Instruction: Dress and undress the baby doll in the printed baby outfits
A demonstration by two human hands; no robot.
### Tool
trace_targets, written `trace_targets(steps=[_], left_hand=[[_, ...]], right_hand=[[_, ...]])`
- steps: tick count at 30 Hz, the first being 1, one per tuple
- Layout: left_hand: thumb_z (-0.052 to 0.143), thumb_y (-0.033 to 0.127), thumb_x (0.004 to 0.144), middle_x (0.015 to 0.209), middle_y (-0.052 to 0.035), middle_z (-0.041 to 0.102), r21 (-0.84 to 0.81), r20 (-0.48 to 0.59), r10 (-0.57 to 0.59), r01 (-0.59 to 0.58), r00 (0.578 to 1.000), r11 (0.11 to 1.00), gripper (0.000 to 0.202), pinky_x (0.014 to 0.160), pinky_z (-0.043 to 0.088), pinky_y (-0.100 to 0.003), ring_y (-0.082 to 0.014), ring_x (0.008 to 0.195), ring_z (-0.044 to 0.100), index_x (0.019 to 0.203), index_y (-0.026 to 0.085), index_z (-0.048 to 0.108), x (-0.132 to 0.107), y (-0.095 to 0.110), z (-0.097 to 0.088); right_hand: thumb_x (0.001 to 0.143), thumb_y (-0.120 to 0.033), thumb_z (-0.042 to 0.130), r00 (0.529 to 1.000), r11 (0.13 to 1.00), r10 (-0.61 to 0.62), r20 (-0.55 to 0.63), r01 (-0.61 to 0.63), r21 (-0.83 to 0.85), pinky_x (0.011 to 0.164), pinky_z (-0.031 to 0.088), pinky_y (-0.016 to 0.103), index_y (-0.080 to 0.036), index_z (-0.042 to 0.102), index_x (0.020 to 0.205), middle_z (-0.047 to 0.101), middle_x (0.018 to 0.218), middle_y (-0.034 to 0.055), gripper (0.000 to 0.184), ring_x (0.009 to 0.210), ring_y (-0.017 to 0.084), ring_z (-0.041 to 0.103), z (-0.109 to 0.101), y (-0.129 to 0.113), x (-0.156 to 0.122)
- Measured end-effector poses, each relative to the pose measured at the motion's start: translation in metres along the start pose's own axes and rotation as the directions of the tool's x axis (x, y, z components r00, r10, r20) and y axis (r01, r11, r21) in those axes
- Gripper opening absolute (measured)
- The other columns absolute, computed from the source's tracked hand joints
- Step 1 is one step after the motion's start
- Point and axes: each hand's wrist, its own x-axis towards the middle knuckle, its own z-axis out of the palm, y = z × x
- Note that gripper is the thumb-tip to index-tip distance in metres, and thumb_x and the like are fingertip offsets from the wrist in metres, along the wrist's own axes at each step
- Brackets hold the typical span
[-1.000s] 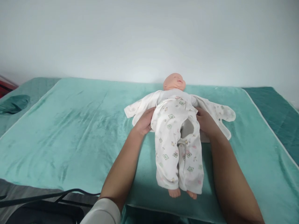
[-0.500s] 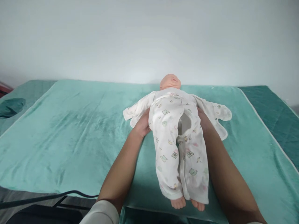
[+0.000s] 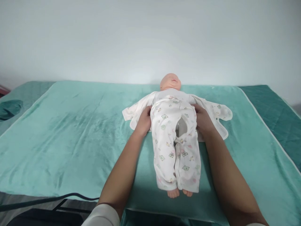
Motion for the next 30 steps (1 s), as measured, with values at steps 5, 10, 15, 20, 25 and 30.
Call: trace_targets(steps=[5, 10, 15, 20, 25, 30], left_hand=[[0.063, 0.024, 0.085, 0.12, -0.0064, 0.069, 0.17, -0.092, 0.281, -0.263, 0.955, 0.95, 0.028, 0.101, 0.047, -0.032, -0.0218, 0.112, 0.062, 0.111, 0.022, 0.073, 0.003, 0.005, -0.002], [0.055, 0.021, 0.091, 0.111, -0.0044, 0.073, 0.26, -0.101, 0.458, -0.421, 0.883, 0.869, 0.024, 0.1, 0.049, -0.034, -0.0201, 0.106, 0.065, 0.102, 0.024, 0.077, 0.016, 0.006, -0.005], [0.059, 0.024, 0.09, 0.11, -0.0048, 0.073, 0.202, -0.04, 0.479, -0.463, 0.877, 0.863, 0.018, 0.101, 0.048, -0.035, -0.0201, 0.106, 0.065, 0.097, 0.023, 0.076, 0.032, 0.003, -0.007], [0.059, 0.021, 0.087, 0.108, -0.007, 0.07, 0.289, 0.153, 0.439, -0.465, 0.885, 0.837, 0.016, 0.1, 0.047, -0.037, -0.0221, 0.106, 0.062, 0.096, 0.021, 0.072, 0.041, 0.015, -0.012], [0.065, 0.024, 0.083, 0.124, -0.0078, 0.065, 0.295, 0.239, 0.427, -0.484, 0.872, 0.824, 0.004, 0.102, 0.045, -0.034, -0.0227, 0.118, 0.058, 0.085, 0.021, 0.065, 0.047, 0.031, -0.012], [0.059, 0.034, 0.089, 0.094, -0.0017, 0.07, 0.267, 0.17, 0.245, -0.284, 0.955, 0.921, 0.015, 0.083, 0.046, -0.029, -0.0174, 0.09, 0.062, 0.081, 0.021, 0.057, 0.062, 0.025, -0.01]], right_hand=[[0.077, -0.036, 0.077, 0.925, 0.965, -0.259, -0.278, 0.234, -0.12, 0.092, 0.053, 0.038, -0.023, 0.074, 0.097, 0.073, 0.098, 0.0026, 0.024, 0.094, 0.021, 0.067, -0.003, 0.005, -0.001], [0.083, -0.033, 0.07, 0.931, 0.934, -0.332, -0.152, 0.301, -0.193, 0.098, 0.052, 0.038, -0.023, 0.077, 0.1, 0.075, 0.106, 0.003, 0.022, 0.103, 0.021, 0.067, 0.001, 0.003, -0.003], [0.083, -0.033, 0.067, 0.915, 0.897, -0.389, -0.108, 0.349, -0.269, 0.092, 0.053, 0.035, -0.021, 0.079, 0.095, 0.076, 0.101, 0.0032, 0.02, 0.097, 0.021, 0.067, 0.005, -0.001, 0.0], [0.082, -0.039, 0.065, 0.934, 0.909, -0.341, -0.109, 0.298, -0.292, 0.089, 0.051, 0.034, -0.019, 0.08, 0.092, 0.077, 0.094, 0.0029, 0.026, 0.094, 0.022, 0.067, 0.003, 0.001, 0.016], [0.077, -0.044, 0.068, 0.982, 0.964, -0.179, -0.05, 0.165, -0.209, 0.083, 0.049, 0.034, -0.018, 0.078, 0.086, 0.076, 0.089, 0.0022, 0.03, 0.086, 0.021, 0.065, -0.005, 0.005, 0.039], [0.083, -0.041, 0.057, 0.943, 0.863, -0.332, 0.013, 0.31, -0.398, 0.083, 0.048, 0.037, -0.019, 0.071, 0.083, 0.072, 0.088, 0.0047, 0.025, 0.086, 0.023, 0.063, -0.002, 0.001, 0.038]])
